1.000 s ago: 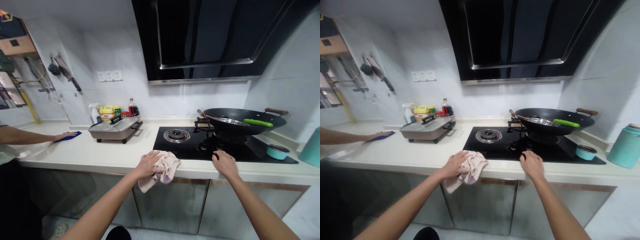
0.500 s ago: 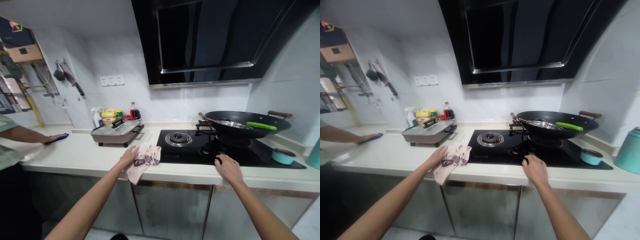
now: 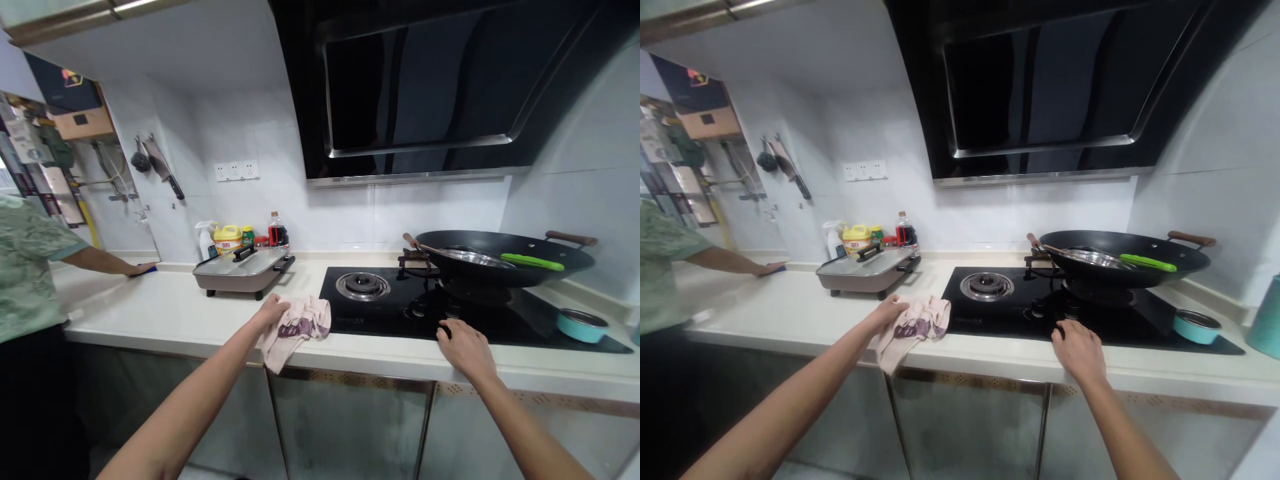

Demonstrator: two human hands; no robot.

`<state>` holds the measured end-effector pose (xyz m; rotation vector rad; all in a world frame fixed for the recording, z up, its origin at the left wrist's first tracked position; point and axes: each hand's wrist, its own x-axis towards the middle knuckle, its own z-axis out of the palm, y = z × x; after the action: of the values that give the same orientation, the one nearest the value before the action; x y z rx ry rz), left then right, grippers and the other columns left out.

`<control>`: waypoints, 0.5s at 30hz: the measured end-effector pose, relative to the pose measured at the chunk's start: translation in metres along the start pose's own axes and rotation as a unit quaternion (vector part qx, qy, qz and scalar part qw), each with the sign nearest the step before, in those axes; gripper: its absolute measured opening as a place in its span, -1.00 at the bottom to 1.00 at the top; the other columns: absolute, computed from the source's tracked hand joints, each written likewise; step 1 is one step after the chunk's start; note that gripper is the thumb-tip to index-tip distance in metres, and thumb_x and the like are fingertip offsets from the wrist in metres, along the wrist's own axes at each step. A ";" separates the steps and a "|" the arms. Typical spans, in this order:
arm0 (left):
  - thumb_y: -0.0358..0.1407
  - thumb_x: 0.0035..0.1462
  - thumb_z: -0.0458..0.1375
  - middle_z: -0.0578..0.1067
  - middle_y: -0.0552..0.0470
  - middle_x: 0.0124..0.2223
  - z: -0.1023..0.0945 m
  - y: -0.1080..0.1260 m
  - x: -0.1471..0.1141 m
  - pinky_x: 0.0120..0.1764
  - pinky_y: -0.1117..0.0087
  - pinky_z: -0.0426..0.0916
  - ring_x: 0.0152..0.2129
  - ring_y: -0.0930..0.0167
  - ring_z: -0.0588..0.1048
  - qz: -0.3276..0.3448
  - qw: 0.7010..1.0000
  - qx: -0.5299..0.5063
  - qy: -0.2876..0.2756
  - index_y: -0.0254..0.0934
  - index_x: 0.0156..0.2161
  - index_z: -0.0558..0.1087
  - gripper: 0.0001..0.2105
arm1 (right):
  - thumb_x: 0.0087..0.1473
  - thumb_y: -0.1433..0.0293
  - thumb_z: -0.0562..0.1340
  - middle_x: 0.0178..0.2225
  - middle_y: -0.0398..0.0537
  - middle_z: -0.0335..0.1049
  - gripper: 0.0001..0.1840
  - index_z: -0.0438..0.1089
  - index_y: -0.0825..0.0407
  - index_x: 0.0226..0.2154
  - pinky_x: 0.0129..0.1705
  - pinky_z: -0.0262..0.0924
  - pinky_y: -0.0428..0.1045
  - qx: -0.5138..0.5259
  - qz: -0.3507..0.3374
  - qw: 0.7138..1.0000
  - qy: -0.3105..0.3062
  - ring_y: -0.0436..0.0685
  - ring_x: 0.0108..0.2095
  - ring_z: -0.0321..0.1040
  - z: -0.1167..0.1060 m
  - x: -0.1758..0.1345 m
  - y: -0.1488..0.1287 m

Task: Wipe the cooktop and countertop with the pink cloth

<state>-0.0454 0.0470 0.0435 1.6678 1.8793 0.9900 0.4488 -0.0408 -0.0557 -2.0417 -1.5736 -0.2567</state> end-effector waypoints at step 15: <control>-0.24 0.11 0.16 0.55 -0.01 -0.31 -0.037 0.049 0.013 -0.08 0.26 0.34 -0.16 0.16 0.54 0.088 0.992 0.071 0.051 -0.16 -0.27 0.31 -0.88 | 0.29 0.25 -0.02 0.19 0.09 0.46 -0.50 0.50 0.04 0.06 0.27 0.07 0.20 0.013 -0.002 1.000 0.008 0.27 0.22 0.32 -0.002 -0.002 -0.003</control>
<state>-0.0422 0.0524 0.1059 1.9271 1.9342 1.0490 0.4461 -0.0429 -0.0543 -2.0112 -1.5641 -0.2532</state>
